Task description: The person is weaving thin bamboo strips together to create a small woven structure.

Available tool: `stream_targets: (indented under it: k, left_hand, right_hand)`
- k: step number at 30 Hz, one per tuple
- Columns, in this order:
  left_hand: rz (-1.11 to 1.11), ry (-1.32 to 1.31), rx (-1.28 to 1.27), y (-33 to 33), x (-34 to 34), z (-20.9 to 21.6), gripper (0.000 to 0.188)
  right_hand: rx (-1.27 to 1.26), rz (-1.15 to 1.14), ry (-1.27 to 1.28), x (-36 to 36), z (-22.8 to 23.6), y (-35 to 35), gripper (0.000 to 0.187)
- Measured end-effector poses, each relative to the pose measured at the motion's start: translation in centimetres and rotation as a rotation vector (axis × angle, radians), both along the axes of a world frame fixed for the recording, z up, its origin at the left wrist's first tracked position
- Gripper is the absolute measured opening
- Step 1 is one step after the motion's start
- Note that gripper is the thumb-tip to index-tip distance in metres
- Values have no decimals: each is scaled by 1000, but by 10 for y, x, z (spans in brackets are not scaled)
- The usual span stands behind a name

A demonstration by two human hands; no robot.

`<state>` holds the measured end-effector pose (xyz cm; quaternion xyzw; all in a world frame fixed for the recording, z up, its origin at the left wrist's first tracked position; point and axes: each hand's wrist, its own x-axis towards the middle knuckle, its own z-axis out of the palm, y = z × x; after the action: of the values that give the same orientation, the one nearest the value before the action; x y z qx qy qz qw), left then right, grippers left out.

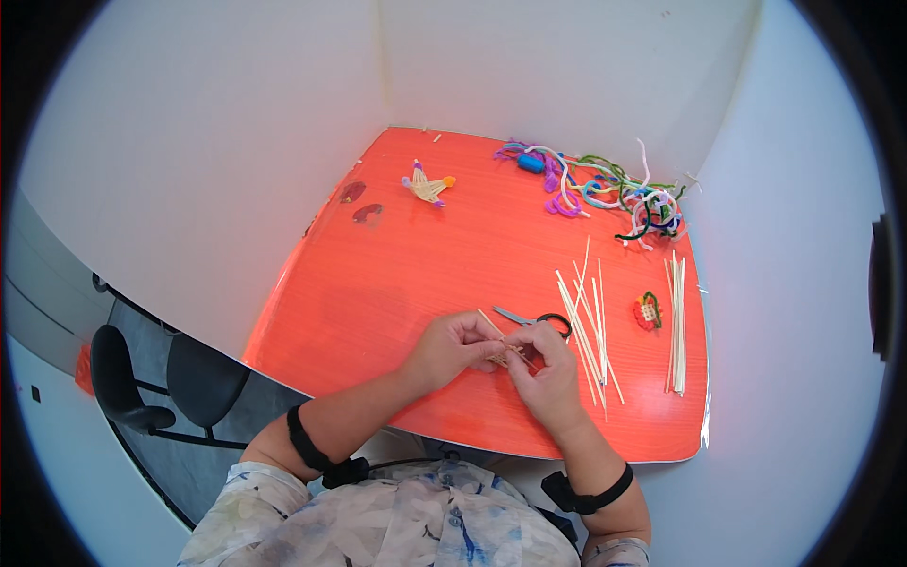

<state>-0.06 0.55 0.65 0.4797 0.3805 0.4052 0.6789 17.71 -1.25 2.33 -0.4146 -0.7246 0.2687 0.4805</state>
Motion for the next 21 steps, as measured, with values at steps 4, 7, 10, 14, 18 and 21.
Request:
stream_targets:
  k: [4, 7, 10, 14, 18, 21]
  left_hand:
    - [-10, -15, 12, -1, 0, -2, 8]
    - [-11, -24, 7, -1, 0, -1, 9]
    - [5, -29, -5, 0, -2, 0, 9]
    - [78, -101, -43, 1, -3, 1, 8]
    - [115, -158, -57, 1, -5, 1, 11]
    - [126, -172, -62, 2, -5, 0, 12]
  right_hand:
    - [-148, 61, 78, 4, -5, 3, 17]
    - [-184, 68, 134, 2, -8, 2, 24]
    - [-209, 59, 232, 0, -9, 1, 31]
    - [-170, 14, 209, 3, -12, 0, 31]
    - [-113, -54, 165, 8, -12, 1, 22]
    - [-122, -107, 148, 11, -11, 1, 11]
